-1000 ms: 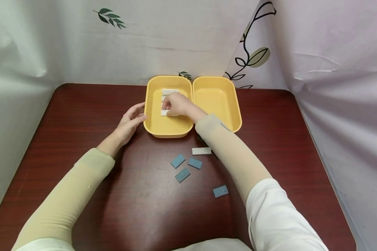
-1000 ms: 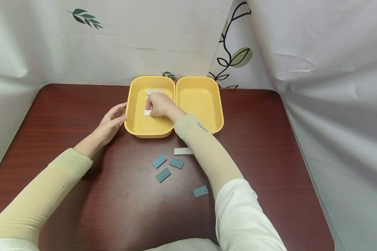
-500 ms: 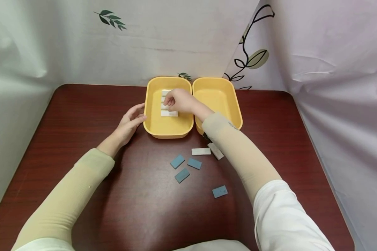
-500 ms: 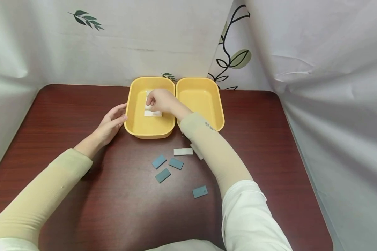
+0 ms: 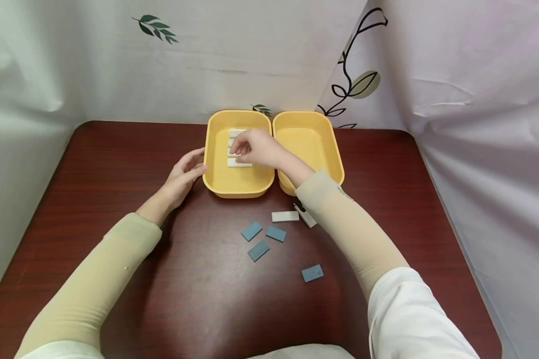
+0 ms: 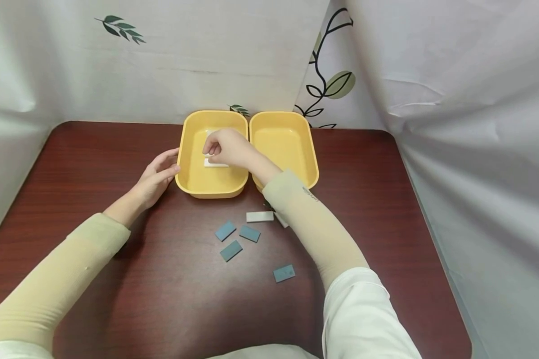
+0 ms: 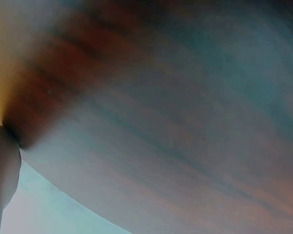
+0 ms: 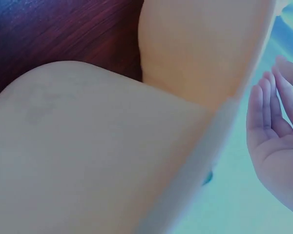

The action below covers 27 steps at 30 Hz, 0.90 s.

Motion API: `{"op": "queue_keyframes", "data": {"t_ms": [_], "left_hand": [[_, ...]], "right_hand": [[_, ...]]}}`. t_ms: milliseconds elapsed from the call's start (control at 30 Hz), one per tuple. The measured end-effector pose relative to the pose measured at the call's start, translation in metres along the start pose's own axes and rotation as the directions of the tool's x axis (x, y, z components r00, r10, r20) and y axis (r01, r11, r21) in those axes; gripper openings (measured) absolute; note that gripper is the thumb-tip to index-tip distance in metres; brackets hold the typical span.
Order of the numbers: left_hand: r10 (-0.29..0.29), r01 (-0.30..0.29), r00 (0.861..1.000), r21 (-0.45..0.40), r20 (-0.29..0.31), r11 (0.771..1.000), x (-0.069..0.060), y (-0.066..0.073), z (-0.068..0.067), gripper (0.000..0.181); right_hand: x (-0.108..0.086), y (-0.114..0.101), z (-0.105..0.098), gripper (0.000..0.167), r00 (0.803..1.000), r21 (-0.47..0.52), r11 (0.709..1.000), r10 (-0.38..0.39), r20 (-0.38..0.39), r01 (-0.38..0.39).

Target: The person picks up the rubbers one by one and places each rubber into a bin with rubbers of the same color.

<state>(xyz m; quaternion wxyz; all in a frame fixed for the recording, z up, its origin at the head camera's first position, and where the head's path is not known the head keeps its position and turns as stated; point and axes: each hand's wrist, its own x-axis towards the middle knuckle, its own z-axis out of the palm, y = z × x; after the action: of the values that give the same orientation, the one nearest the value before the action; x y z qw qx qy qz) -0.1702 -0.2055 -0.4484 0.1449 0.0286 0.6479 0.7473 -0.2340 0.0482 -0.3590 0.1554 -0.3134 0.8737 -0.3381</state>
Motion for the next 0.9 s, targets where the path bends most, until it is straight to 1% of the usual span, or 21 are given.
{"op": "queue_keyframes", "data": {"t_ms": [100,233,467,700,900], "left_hand": [[-0.004,0.004,1.0,0.012,0.002,1.0,0.0,0.0,0.0,0.06],[0.006,-0.006,1.0,0.007,0.004,1.0,0.0,-0.001,0.0,0.06],[0.016,-0.016,1.0,-0.001,0.005,1.0,0.001,-0.002,0.001,0.058],[0.018,-0.018,1.0,-0.005,0.003,1.0,0.001,-0.003,0.001,0.058],[0.016,-0.016,1.0,0.007,0.01,1.0,0.001,-0.002,0.0,0.06]], "right_hand": [[-0.007,-0.004,0.0,0.012,1.0,0.011,1.0,-0.004,-0.008,0.004],[-0.019,-0.008,-0.001,0.014,1.0,0.028,1.0,-0.008,-0.012,0.008],[-0.044,-0.012,-0.001,0.013,1.0,0.037,0.999,-0.005,0.007,0.004],[-0.071,-0.008,0.003,0.013,1.0,0.007,1.0,-0.01,0.024,0.009],[-0.09,0.002,0.007,0.011,0.999,-0.023,0.999,-0.046,0.023,0.047]]}}
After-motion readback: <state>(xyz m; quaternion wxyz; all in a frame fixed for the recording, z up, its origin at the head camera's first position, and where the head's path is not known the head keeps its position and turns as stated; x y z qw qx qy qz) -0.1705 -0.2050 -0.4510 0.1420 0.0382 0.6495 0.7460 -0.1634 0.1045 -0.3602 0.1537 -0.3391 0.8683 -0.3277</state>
